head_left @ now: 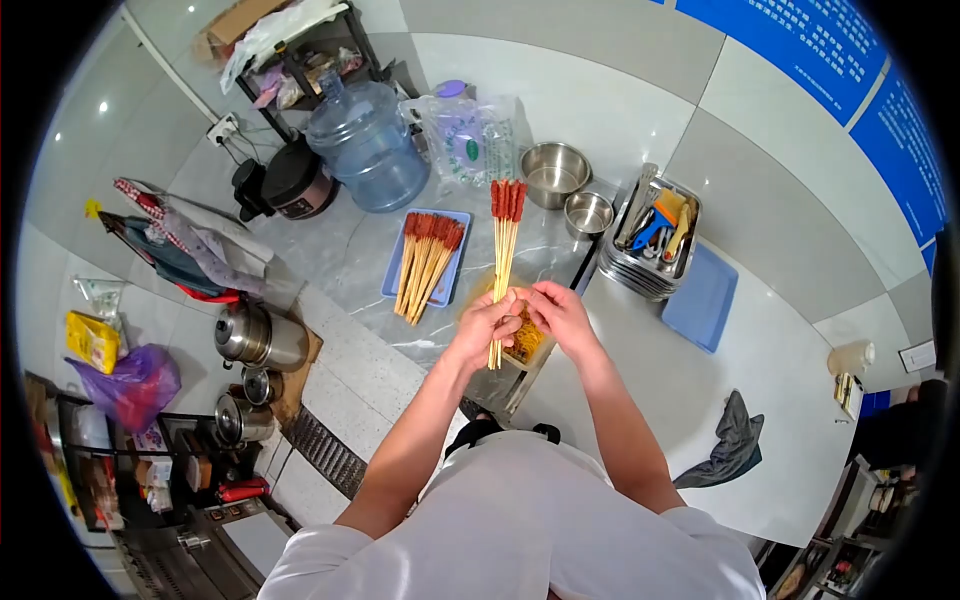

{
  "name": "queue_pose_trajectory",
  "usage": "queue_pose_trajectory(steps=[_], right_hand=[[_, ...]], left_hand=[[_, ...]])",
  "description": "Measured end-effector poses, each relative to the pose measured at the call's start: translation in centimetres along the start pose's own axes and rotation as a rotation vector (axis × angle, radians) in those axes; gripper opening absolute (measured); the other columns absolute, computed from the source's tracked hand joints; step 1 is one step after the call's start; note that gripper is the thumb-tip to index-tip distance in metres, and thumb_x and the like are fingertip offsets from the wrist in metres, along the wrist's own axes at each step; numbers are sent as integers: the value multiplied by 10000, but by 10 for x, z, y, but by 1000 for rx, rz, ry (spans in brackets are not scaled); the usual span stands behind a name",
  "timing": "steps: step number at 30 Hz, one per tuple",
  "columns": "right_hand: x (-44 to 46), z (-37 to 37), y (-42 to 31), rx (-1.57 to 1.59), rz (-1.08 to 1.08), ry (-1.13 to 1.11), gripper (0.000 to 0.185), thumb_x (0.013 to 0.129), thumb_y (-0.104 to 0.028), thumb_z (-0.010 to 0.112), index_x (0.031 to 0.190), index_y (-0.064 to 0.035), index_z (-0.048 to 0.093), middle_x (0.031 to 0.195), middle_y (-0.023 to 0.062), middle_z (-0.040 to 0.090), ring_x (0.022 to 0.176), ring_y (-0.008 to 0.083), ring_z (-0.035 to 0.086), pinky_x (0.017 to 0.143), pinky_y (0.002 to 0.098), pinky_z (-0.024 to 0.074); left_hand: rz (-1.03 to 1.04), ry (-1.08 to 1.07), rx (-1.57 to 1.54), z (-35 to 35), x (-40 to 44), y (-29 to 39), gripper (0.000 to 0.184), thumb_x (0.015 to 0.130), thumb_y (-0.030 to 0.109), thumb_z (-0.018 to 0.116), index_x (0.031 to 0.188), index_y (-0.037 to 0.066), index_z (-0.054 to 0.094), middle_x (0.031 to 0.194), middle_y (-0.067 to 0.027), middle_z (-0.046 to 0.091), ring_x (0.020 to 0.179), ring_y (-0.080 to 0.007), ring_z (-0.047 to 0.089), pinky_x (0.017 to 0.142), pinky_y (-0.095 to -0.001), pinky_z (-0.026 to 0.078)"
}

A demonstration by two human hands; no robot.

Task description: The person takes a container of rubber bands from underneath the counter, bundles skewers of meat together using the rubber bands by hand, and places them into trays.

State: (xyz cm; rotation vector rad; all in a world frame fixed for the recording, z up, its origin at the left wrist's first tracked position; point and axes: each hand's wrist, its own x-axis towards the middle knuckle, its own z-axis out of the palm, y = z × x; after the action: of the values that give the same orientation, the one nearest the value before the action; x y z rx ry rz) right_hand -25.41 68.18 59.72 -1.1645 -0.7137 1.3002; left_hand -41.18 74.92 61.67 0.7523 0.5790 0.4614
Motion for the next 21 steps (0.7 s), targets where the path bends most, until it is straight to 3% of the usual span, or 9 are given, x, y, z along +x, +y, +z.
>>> queue_pose_trajectory(steps=[4,11,14,16,17,21], right_hand=[[2,6,-9,67,51,-93,161,956,-189,603,951,-31,630,734,-21,521,582,57,452,514,206,351],[5,13,3,65,24,-25,169,953,-194,614,937,-27,635,736,-30,514,600,54,450,537,190,351],[8,11,7,266,70,-27,161,932,-182,577,867,-40,618,747,-4,537,677,93,491,618,233,398],[6,11,7,862,117,-38,161,869,-183,521,780,-61,579,770,37,560,767,151,519,721,297,418],[10,3,15,888,126,-115,154,804,-197,484,763,-61,544,780,65,560,807,199,522,777,333,414],[1,-4,-2,918,70,-189,163,825,-204,496,788,-49,533,760,50,542,798,197,520,768,316,413]], left_hand=[[-21,-85,-71,-6,-1,9,250,1035,268,440,1138,84,575,722,69,414,491,-28,321,443,-183,311],[-12,-52,39,-7,1,12,277,1036,284,442,1148,71,579,710,74,396,491,-15,328,432,-179,316],[-27,-72,25,-10,6,10,265,1030,274,459,1131,59,577,719,62,422,483,-13,337,417,-166,318],[-42,-93,5,-14,10,7,254,1027,262,468,1126,50,569,727,49,443,474,-14,343,402,-156,319],[-60,-114,-67,-17,12,5,229,1023,255,478,1085,52,564,731,43,448,476,-14,347,397,-154,316],[-103,-111,-132,-7,9,10,178,1014,237,498,979,67,539,744,31,480,477,-14,357,390,-151,313]])
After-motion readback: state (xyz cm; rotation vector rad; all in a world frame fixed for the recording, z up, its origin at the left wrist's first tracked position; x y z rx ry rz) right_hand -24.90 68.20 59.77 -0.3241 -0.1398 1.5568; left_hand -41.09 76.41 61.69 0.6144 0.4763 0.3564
